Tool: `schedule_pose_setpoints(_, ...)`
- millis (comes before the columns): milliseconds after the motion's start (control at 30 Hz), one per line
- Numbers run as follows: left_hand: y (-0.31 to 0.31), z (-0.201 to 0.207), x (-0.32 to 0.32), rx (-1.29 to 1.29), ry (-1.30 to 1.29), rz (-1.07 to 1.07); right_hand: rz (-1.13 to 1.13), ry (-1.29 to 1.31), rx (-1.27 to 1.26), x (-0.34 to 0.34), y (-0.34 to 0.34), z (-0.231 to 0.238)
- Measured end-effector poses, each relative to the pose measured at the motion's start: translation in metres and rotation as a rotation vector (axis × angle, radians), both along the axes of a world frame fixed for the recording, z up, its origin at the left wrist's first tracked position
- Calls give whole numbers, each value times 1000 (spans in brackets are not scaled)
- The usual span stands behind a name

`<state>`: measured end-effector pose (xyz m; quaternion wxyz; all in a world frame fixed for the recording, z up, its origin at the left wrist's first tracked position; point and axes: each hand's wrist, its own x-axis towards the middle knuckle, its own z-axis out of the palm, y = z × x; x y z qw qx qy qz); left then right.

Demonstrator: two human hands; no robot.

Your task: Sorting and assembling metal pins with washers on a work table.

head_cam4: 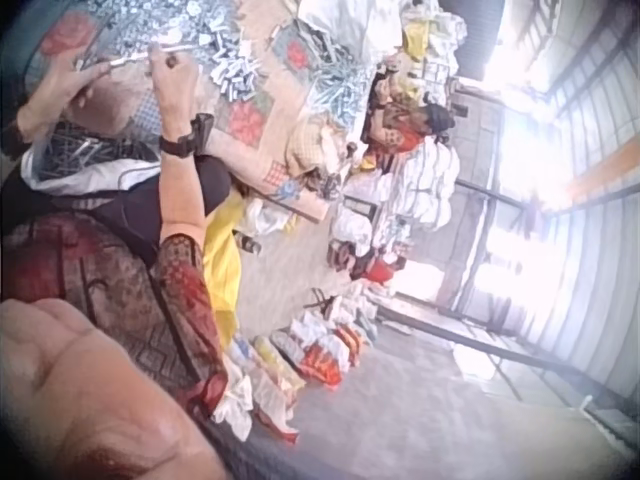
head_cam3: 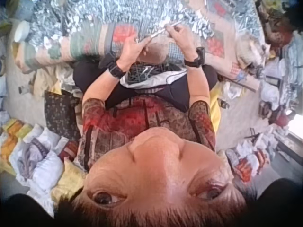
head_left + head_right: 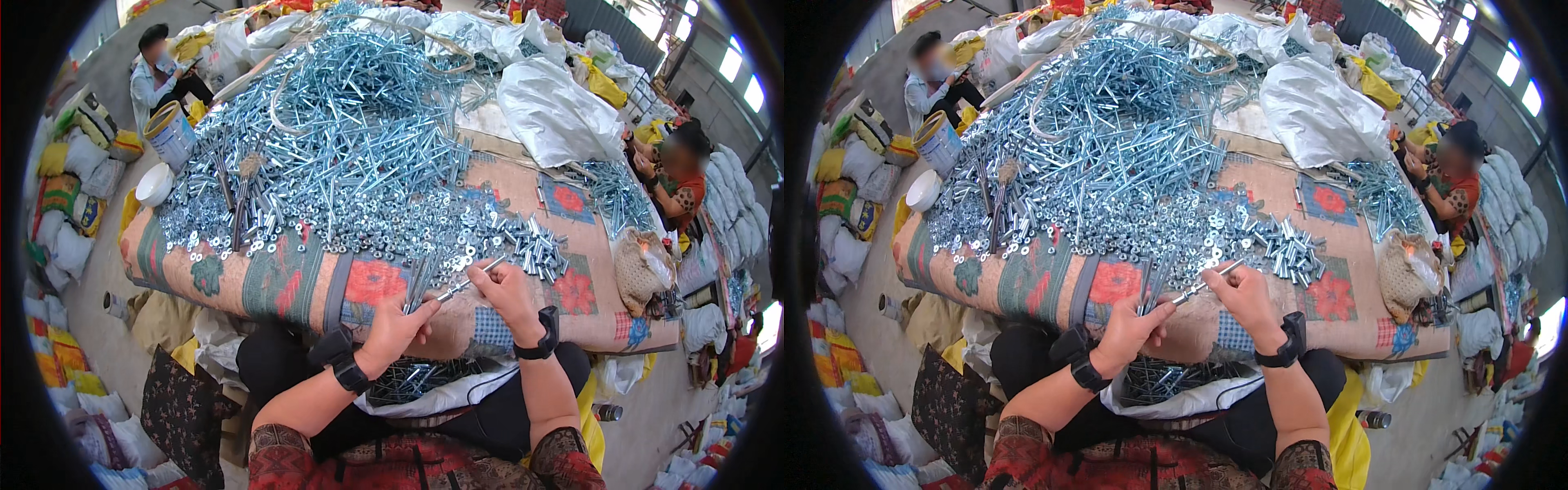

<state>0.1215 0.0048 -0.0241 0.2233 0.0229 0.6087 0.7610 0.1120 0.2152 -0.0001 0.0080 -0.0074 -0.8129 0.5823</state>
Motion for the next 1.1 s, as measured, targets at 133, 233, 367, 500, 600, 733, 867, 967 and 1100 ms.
schedule_pose_setpoints(133,1,-2,-1,70,-53,-17,91,40,-417,1,-2,-2)
schedule_pose_setpoints(233,-3,2,-1,41,-61,-41,57,-157,-146,0,1,9)
schedule_pose_setpoints(367,-1,-5,4,20,-73,-53,-82,314,-128,1,-15,-18)
schedule_pose_setpoints(500,-3,-2,8,16,-78,-32,41,-89,-233,8,0,-10)
schedule_pose_setpoints(600,-1,-2,3,36,-81,-22,-44,46,131,5,-4,-15)
schedule_pose_setpoints(733,-1,-7,-2,3,-55,-17,20,-127,-169,-4,-1,-4)
schedule_pose_setpoints(867,-4,-5,-7,10,-83,-41,105,149,-177,-5,-5,-19)
schedule_pose_setpoints(967,0,-9,-3,38,-79,-40,20,-43,-274,0,-10,-5)
schedule_pose_setpoints(1100,2,-10,0,-13,5,-14,68,-66,-269,9,-11,-15)
